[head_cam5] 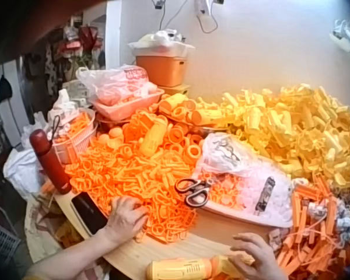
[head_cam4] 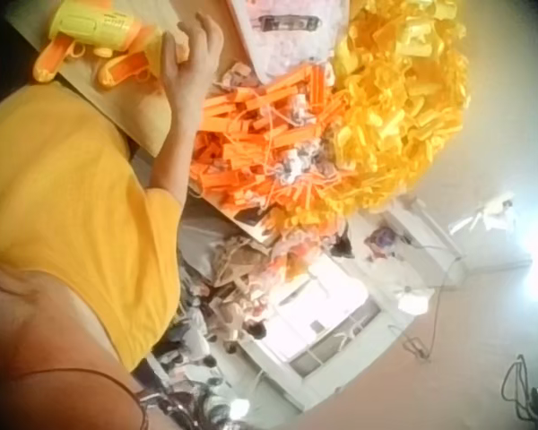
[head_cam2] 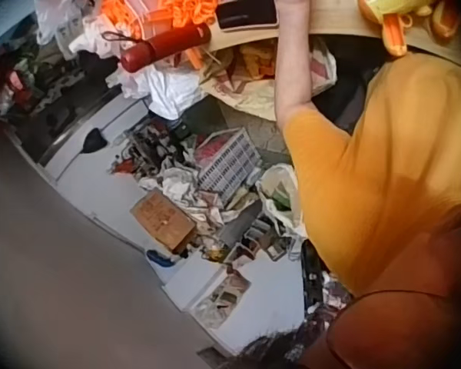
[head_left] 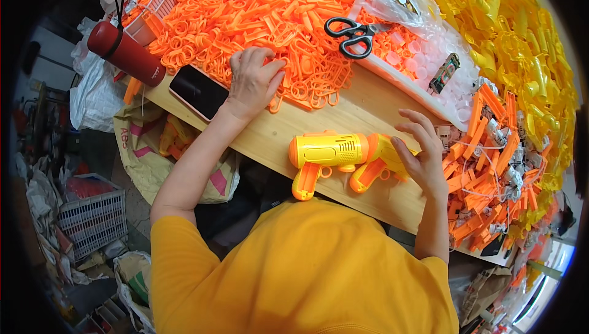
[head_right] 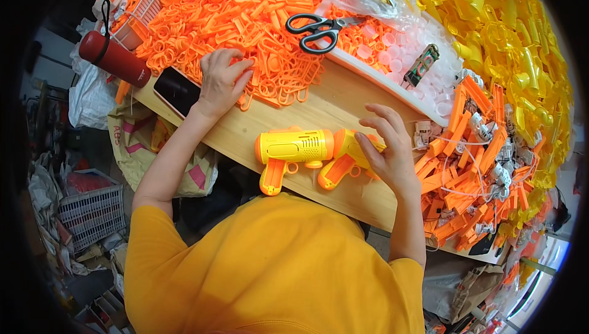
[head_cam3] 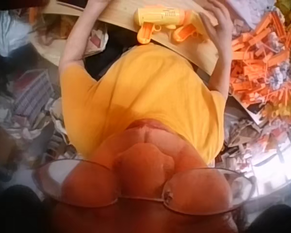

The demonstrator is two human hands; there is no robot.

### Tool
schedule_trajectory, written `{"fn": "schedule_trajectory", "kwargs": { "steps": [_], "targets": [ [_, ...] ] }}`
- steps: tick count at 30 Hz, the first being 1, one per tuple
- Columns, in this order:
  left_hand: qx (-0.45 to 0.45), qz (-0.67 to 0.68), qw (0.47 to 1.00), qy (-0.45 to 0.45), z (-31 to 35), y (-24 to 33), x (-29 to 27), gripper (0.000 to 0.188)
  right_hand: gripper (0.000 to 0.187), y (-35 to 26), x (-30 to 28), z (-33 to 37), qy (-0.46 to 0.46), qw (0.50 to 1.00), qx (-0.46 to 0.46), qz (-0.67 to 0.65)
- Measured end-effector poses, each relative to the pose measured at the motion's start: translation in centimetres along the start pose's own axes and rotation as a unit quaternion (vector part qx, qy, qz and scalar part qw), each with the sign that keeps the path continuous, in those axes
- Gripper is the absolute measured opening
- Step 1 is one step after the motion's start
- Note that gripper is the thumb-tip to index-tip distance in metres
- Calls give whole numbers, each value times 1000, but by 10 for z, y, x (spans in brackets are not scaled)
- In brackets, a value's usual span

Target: Assembling plastic toy guns from various components on a workbench.

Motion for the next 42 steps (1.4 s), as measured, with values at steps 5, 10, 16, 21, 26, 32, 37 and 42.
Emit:
{"fn": "schedule_trajectory", "kwargs": {
  "steps": [5, 10, 16, 21, 26, 32, 37, 42],
  "targets": [
    [0, 49, 999, 15, -9, -5, -2, 12, 18, -2, -4, -17, 15, 1000, -1, 3],
    [3, 99, 995, 22, -32, -4, -18, 7, 12, 26, -33, -55, 102, 993, -39, -39],
    [-40, 124, 991, 10, -63, -12, -11, 9, 20, 100, -64, -163, 175, 984, 26, -15],
    [-20, 244, 968, 50, -100, 21, -15, 9, 29, 149, -49, -221, 140, 977, 114, 117],
    [63, 181, 979, 69, -127, 72, -2, 15, 30, 165, -32, -232, 111, 957, 171, 206],
    [62, 237, 959, 139, -130, 87, -2, 29, 25, 153, -52, -217, 210, 952, 110, 195],
    [-101, 195, 973, 67, -100, -20, 7, 17, 22, 146, -65, -203, 251, 953, 90, 146],
    [-151, 73, 985, -42, -82, -50, 30, 25, 21, 140, -52, -198, 229, 967, 74, 87]
  ]
}}
Point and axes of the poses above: each hand's wrist, its own z-axis away from the middle knuckle, its own x-axis out of the palm, y = z × x, the point moved 10 cm from there along -z, towards the middle knuckle, and after that the axes turned 1 degree about z, right-handed, at the moved point
